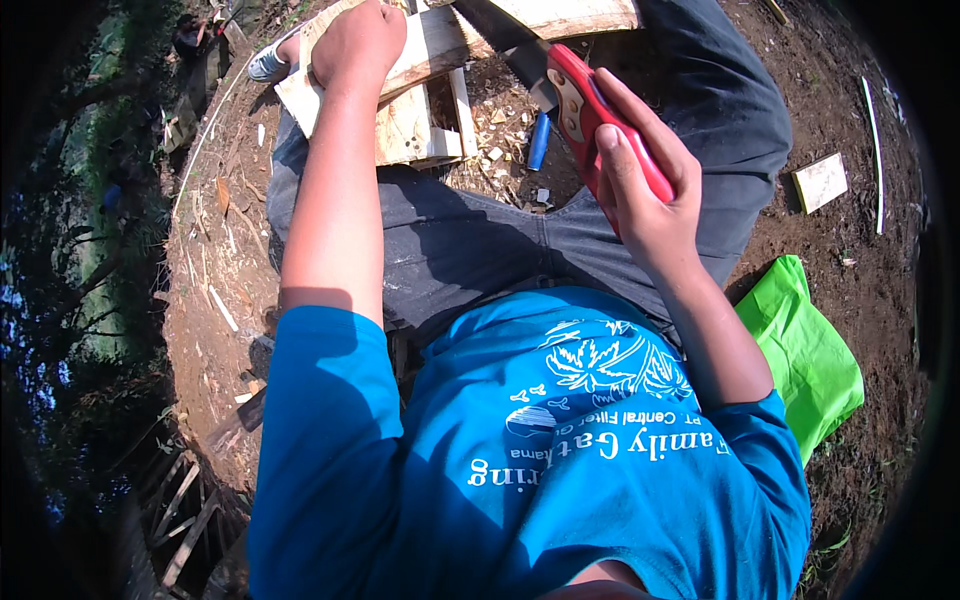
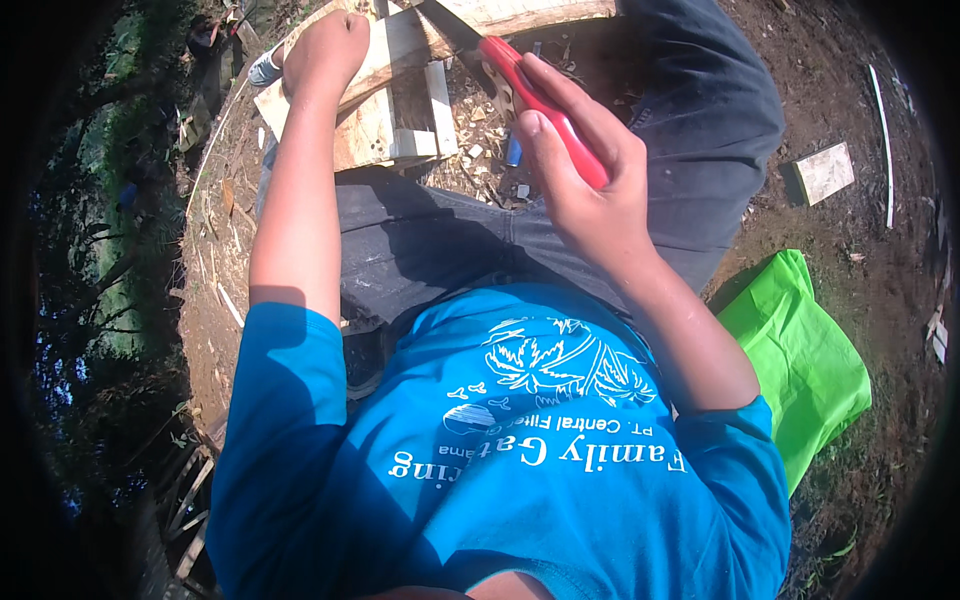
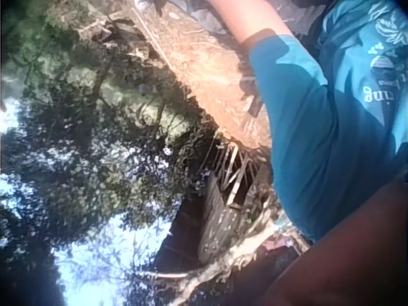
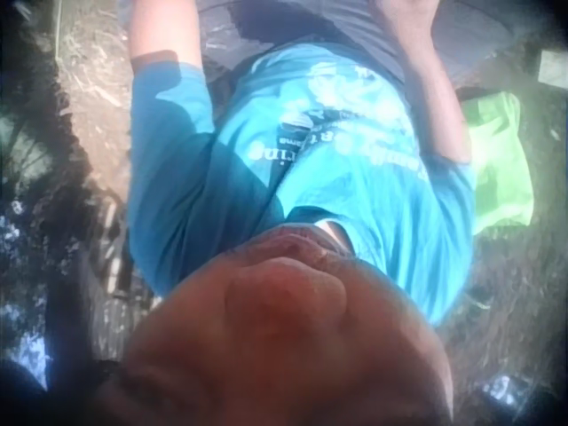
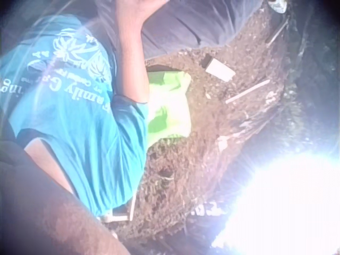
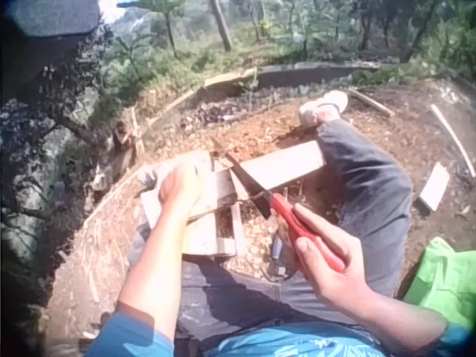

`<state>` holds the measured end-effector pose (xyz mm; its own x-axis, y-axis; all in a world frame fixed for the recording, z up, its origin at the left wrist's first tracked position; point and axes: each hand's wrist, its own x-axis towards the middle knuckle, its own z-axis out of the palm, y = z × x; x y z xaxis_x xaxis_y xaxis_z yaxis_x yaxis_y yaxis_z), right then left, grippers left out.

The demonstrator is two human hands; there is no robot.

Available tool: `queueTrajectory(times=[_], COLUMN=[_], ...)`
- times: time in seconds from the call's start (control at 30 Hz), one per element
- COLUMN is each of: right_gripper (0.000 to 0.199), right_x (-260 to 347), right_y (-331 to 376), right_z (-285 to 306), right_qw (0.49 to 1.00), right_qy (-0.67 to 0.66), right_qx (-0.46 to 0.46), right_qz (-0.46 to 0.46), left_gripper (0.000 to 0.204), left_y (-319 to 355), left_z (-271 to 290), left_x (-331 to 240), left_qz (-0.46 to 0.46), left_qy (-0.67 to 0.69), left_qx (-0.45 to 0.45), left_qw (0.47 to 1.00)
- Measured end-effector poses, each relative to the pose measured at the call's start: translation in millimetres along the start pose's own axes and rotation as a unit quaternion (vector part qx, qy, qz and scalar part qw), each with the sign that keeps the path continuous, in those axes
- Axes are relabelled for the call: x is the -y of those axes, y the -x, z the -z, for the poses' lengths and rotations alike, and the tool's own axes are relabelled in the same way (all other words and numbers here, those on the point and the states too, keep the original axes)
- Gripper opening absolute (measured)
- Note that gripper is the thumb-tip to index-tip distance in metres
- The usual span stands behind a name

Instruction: The person saws a piece of wood while sitting on the ground, then handles and compares several small wooden boards and blocks.

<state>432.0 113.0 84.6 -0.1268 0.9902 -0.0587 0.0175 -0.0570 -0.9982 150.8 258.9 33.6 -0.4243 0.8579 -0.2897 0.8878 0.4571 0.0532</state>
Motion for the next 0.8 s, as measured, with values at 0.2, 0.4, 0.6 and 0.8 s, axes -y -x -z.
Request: queueTrajectory(times=[0.2,0.4,0.6,0.8], right_gripper=[0.038,0.043,0.046,0.039], right_x=[-43,-13,11,-46], right_y=[-108,-11,21,-107], right_z=[-70,-2,19,-70], right_qw=[0.989,0.999,1.000,0.978], right_qy=[-0.138,0.030,0.004,-0.210], right_qx=[-0.002,0.006,0.007,0.000], right_qz=[0.047,0.031,-0.029,-0.017], left_gripper=[0.045,0.042,0.037,0.040], left_y=[1,-4,13,12], left_z=[0,-6,12,18], left_x=[8,27,4,0], left_qz=[-0.069,-0.080,0.003,0.000], left_qy=[-0.049,-0.047,0.050,0.052], left_qx=[-0.038,-0.033,-0.019,-0.027], left_qw=[0.996,0.995,0.999,0.998])
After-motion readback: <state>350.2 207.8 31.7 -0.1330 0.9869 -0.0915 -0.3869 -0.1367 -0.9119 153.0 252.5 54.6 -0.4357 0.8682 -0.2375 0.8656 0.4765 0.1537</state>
